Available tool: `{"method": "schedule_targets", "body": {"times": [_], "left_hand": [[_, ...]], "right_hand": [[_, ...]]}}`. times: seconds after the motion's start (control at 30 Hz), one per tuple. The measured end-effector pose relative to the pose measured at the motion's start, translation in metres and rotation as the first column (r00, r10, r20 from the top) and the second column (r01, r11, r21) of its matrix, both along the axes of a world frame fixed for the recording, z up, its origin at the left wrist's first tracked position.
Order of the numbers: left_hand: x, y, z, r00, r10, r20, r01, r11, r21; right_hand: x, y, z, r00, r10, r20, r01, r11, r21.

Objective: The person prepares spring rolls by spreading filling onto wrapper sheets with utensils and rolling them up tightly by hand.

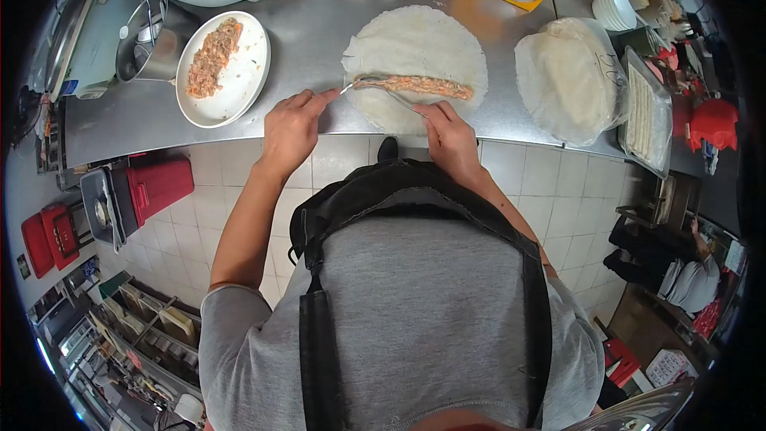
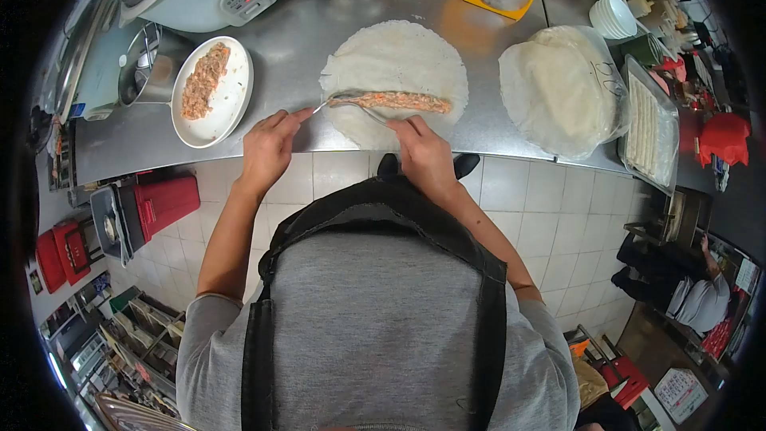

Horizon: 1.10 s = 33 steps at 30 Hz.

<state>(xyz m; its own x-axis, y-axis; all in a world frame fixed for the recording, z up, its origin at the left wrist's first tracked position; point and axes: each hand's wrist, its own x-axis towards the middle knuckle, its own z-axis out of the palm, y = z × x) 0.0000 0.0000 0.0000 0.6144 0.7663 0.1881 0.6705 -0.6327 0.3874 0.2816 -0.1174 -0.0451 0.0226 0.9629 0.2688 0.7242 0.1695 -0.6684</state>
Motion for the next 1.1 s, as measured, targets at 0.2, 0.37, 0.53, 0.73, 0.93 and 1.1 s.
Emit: {"method": "schedule_targets", "body": {"times": [0.2,0.37,0.53,0.73,0.93,1.1], "left_hand": [[-0.004,-0.001,0.015,0.996,0.082,0.036,-0.08,0.995,-0.051],[-0.004,-0.002,0.012,0.996,0.084,0.039,-0.082,0.995,-0.059],[-0.008,0.0,0.012,0.997,0.067,-0.035,-0.067,0.998,0.005],[-0.006,-0.001,0.012,0.999,0.04,-0.031,-0.039,0.999,0.024],[-0.002,0.002,0.022,0.999,0.051,-0.005,-0.051,0.999,-0.015],[0.007,-0.001,0.008,1.0,0.012,-0.012,-0.012,1.0,-0.016]], "right_hand": [[-0.004,-0.003,-0.001,1.0,0.007,-0.027,-0.007,1.0,-0.002],[-0.008,0.004,0.0,1.0,-0.006,-0.021,0.005,0.998,-0.061],[-0.005,0.0,0.005,1.0,-0.008,-0.021,0.006,0.999,-0.052],[-0.004,0.0,0.002,0.998,-0.021,-0.052,0.018,0.998,-0.06],[0.007,-0.005,0.01,0.997,0.023,-0.076,-0.026,0.999,-0.039],[0.016,-0.01,0.01,0.998,-0.026,-0.054,0.023,0.999,-0.048]]}}
